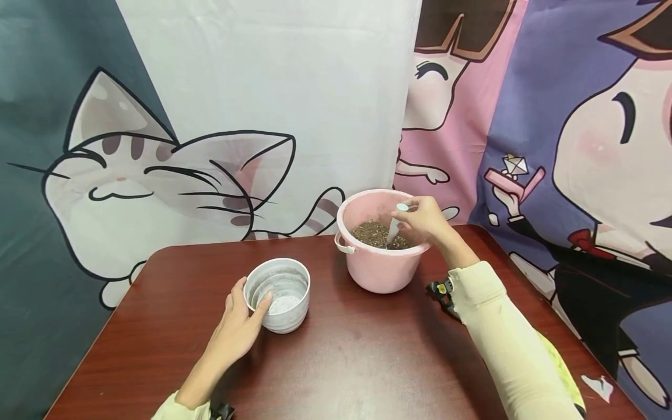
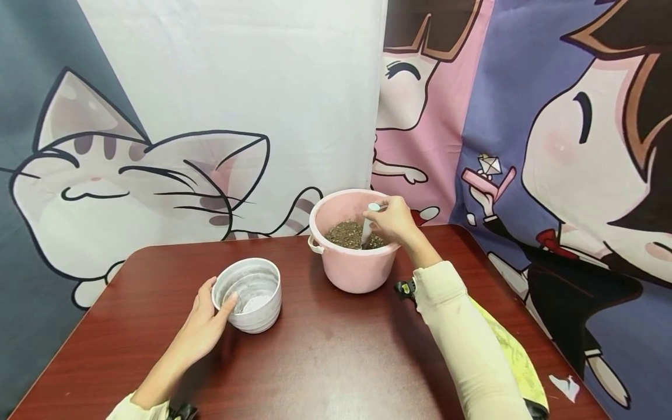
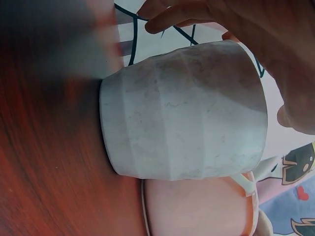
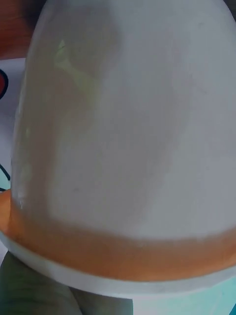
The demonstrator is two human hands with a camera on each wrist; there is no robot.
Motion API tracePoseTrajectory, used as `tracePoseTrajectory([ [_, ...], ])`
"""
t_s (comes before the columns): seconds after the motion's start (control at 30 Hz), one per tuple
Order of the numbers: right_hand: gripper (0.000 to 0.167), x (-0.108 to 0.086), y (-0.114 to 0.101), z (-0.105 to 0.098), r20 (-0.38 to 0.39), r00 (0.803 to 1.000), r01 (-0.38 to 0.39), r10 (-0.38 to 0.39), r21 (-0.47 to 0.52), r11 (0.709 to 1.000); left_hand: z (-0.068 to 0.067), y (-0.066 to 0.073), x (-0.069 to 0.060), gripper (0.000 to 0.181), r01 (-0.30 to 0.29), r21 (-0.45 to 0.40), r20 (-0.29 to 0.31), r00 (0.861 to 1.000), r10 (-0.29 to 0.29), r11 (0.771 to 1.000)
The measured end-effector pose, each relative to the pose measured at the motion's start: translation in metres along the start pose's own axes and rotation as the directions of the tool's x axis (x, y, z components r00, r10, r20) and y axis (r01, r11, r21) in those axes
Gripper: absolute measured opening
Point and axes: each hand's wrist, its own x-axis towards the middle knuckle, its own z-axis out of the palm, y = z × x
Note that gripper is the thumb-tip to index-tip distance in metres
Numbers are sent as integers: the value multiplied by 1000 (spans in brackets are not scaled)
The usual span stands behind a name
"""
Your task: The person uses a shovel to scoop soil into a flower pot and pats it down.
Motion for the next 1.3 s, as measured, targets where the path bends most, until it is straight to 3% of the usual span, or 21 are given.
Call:
tracePoseTrajectory([
  [0.1, 31, 5, -1, 2, 68, 998, -18, 12, 88, 996, -1, 0, 0, 86, 6, -1, 1, 1000, -6, 1000],
  [0.2, 30, 8, -2, 5, 82, 996, -36, 28, 103, 994, 0, -1, 0, 86, 6, -1, 3, 1000, -6, 1000],
  [0.43, 32, 5, -3, 8, 6, 1000, -15, 16, -108, 994, 2, -2, 1, 86, 5, -13, 1, 1000, -5, 1000],
  [0.53, 34, 4, -3, 8, -8, 1000, -6, 5, -149, 989, 2, -3, 0, 86, 11, -13, 3, 1000, -11, 1000],
  [0.87, 42, 7, -1, 7, 41, 999, -12, 16, -86, 996, 5, -5, 4, 85, 1, -27, -8, 1000, -2, 1000],
  [1.3, 46, 6, -3, 7, 10, 1000, -5, 7, -163, 987, 9, -7, 5, 100, -18, -65, -6, 1000, 17, 998],
])
